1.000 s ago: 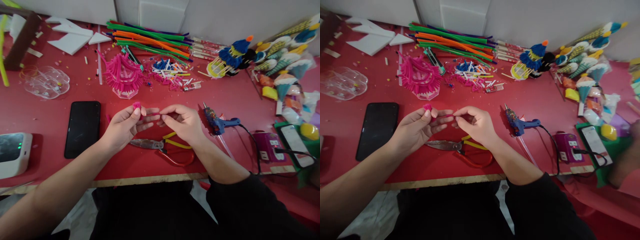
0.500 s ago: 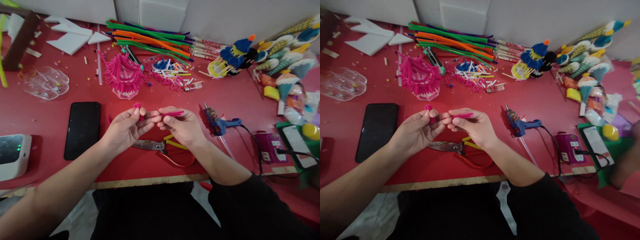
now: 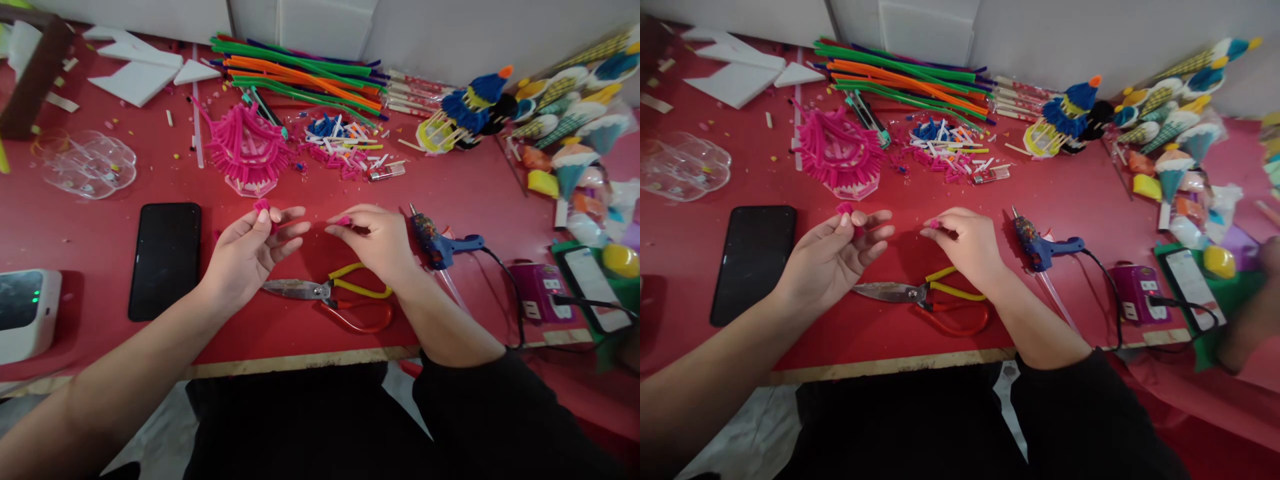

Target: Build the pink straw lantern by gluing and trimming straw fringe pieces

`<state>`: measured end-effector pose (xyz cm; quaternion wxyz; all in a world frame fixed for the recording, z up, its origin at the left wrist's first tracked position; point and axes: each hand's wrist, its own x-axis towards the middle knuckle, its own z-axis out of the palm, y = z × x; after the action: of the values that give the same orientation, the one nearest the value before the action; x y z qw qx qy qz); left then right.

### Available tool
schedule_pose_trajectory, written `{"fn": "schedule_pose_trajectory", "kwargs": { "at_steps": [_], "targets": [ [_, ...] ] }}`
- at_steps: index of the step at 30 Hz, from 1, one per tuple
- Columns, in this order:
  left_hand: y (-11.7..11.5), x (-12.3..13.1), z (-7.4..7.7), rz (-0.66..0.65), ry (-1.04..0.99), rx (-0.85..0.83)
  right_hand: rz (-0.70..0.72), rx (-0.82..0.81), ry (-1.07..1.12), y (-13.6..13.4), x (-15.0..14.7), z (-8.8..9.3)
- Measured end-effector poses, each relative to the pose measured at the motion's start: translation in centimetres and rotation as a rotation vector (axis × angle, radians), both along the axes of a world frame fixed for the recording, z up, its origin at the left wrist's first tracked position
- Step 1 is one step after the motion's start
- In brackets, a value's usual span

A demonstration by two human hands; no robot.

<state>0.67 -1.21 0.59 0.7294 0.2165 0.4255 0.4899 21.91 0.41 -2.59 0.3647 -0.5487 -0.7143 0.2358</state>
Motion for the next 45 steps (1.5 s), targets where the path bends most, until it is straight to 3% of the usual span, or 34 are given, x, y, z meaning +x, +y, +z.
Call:
{"fn": "schedule_pose_trajectory", "kwargs": {
  "at_steps": [8,17,21,24,27,31,39,45],
  "targets": [
    [-0.1,0.1,-0.1,-0.03,0.025,-0.008,-0.013,-0.012,-0.063,0.0,0.0,-0.1],
    [-0.5,0.0,-1.6,-0.059,0.102,0.112,0.003,0.043,-0.092,0.2,-0.2,0.1],
    [-0.7,0.1,-2.1,-0.052,0.178,0.146,-0.014,0.062,0.116,-1.1,-1.3,1.1],
    [-0.9,0.2,-2.1,-0.121,0.222,0.125,0.098,-0.054,0.378,-2.1,-2.3,1.5],
    [-1.0,0.2,-1.9,-0.253,0.198,0.085,0.171,-0.182,0.491,-2.4,-2.9,1.4],
    [-1.1,0.1,-1.8,-0.414,0.145,0.013,0.156,-0.259,0.492,-2.3,-3.0,1.1],
    [-0.6,-0.3,-1.0,-0.512,0.127,-0.112,0.142,-0.243,0.388,-2.5,-2.8,1.8],
    [-0.2,-0.5,-0.4,-0.563,0.195,-0.068,0.101,-0.206,0.335,-2.4,-3.0,1.6]
  ]
}}
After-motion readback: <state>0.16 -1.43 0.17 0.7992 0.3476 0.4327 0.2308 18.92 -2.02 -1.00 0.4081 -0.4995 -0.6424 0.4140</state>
